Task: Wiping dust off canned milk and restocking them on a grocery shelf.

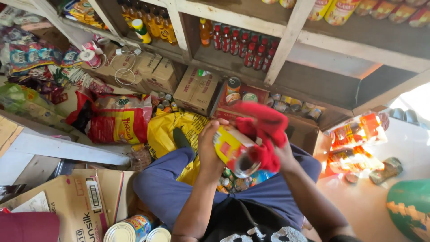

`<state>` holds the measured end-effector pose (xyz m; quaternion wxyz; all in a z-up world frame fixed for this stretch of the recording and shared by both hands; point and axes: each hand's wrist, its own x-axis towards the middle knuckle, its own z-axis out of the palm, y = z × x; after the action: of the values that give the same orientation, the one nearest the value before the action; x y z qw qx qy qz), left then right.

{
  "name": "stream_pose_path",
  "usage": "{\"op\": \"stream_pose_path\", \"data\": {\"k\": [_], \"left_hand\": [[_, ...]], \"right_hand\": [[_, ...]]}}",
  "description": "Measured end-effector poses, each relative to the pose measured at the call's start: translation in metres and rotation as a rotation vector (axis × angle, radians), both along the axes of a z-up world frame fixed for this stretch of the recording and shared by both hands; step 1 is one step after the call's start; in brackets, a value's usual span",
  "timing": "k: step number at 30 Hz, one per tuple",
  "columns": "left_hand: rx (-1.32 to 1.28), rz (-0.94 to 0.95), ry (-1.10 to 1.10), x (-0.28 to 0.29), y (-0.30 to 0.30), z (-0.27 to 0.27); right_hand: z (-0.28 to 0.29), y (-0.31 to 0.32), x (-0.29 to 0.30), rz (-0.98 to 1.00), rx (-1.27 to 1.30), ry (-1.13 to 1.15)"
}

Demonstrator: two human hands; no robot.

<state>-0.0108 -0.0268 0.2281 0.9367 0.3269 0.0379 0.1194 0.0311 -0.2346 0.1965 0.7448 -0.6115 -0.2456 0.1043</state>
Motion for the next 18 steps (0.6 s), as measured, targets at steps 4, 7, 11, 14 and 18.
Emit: {"op": "stream_pose_path", "data": {"k": [4, 7, 11, 14, 18], "left_hand": [[-0.394, -0.026, 0.162, 0.012, -0.020, -0.006], [-0.149, 0.192, 0.112, 0.005, -0.041, -0.030], [0.550, 0.137, -0.097, -0.010, -0.043, -0.004], [0.674, 0.066, -0.173, -0.010, -0.041, 0.015], [0.509, 0.009, -0.275, -0.005, -0.035, 0.037]], "right_hand": [[-0.101, -0.016, -0.009, -0.144, -0.070, 0.007], [-0.111, -0.011, -0.004, -0.210, -0.267, 0.059], [0.034, 0.017, 0.003, -0.230, 0.338, 0.062], [0.055, 0.024, -0.013, -0.262, 0.159, -0.094], [0.027, 0.037, -0.049, -0.449, -0.137, -0.387]]}}
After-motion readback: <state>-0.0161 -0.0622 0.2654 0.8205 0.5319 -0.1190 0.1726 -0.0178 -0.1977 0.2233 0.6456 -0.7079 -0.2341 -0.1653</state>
